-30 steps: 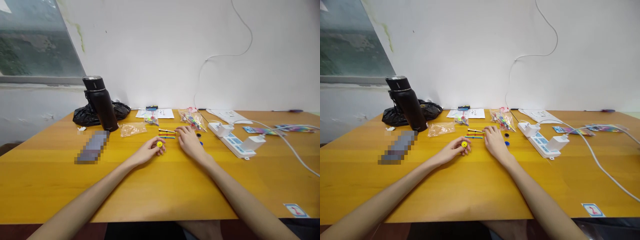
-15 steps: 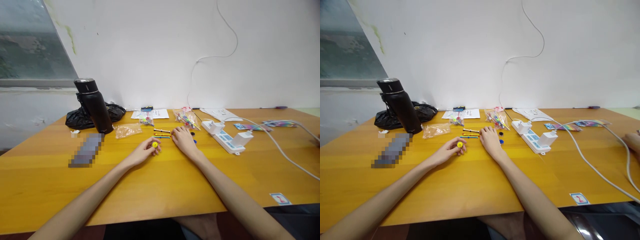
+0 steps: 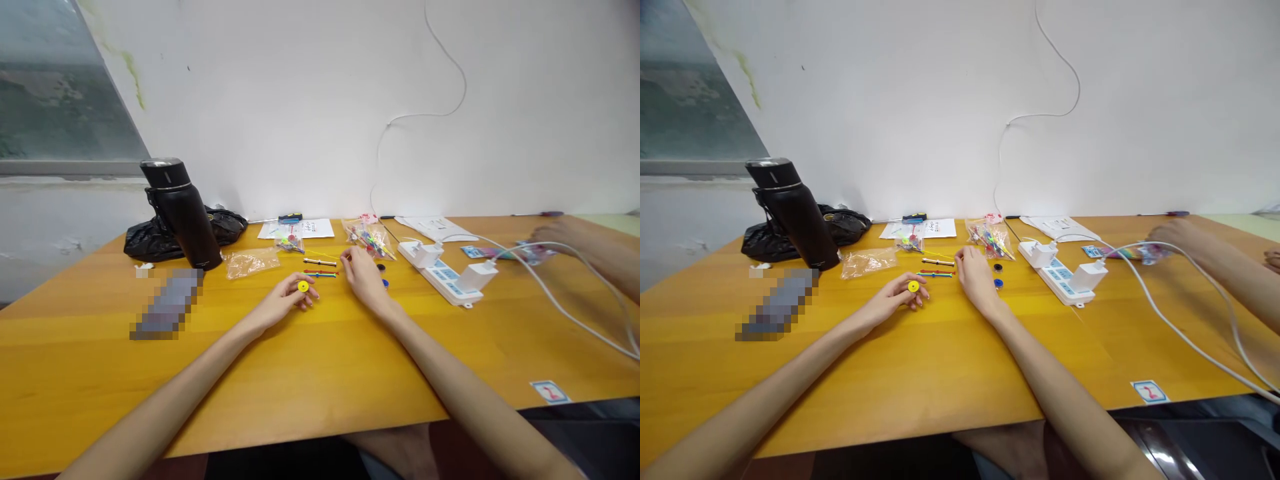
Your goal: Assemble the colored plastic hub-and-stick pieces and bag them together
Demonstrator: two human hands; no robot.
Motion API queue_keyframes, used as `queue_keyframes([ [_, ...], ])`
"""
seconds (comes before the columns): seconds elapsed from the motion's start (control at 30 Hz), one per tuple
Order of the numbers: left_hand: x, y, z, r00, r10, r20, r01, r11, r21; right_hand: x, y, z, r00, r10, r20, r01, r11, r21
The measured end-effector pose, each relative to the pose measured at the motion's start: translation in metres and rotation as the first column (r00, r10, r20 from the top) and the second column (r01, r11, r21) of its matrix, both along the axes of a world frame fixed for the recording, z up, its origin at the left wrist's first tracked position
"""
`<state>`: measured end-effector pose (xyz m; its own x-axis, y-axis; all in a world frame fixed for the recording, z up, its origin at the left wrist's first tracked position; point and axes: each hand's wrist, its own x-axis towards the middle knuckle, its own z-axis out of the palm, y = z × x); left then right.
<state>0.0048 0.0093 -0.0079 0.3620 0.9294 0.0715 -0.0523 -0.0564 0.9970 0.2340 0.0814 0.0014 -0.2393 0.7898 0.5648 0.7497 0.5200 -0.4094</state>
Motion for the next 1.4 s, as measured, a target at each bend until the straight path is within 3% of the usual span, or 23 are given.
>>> queue_keyframes([
  [0.07, -0.001, 0.002, -0.002, 0.999, 0.022, 0.042, -0.021, 0.999, -0.025, -0.006, -0.003, 0.000, 0.938, 0.163, -0.307, -0.209, 0.970, -0.124],
  [0.17, -0.001, 0.003, -0.003, 0.994, 0.053, 0.096, -0.047, 0.997, -0.069, -0.019, -0.014, -0.002, 0.744, 0.290, -0.602, -0.499, 0.840, -0.213],
  [0.27, -0.001, 0.003, -0.004, 0.987, 0.091, 0.135, -0.081, 0.993, -0.083, -0.030, -0.027, 0.000, 0.674, 0.321, -0.666, -0.620, 0.735, -0.274],
  [0.33, 0.000, 0.002, -0.005, 0.981, 0.121, 0.154, -0.109, 0.991, -0.083, -0.034, -0.034, 0.002, 0.679, 0.332, -0.655, -0.636, 0.712, -0.298],
  [0.87, -0.001, 0.000, 0.002, 0.965, 0.203, 0.167, -0.182, 0.974, -0.137, -0.029, -0.036, 0.007, 0.759, 0.324, -0.565, -0.556, 0.773, -0.305],
  [1.4, 0.000, 0.000, 0.001, 0.971, 0.188, 0.150, -0.175, 0.980, -0.096, -0.032, -0.037, 0.005, 0.799, 0.298, -0.522, -0.506, 0.802, -0.317],
])
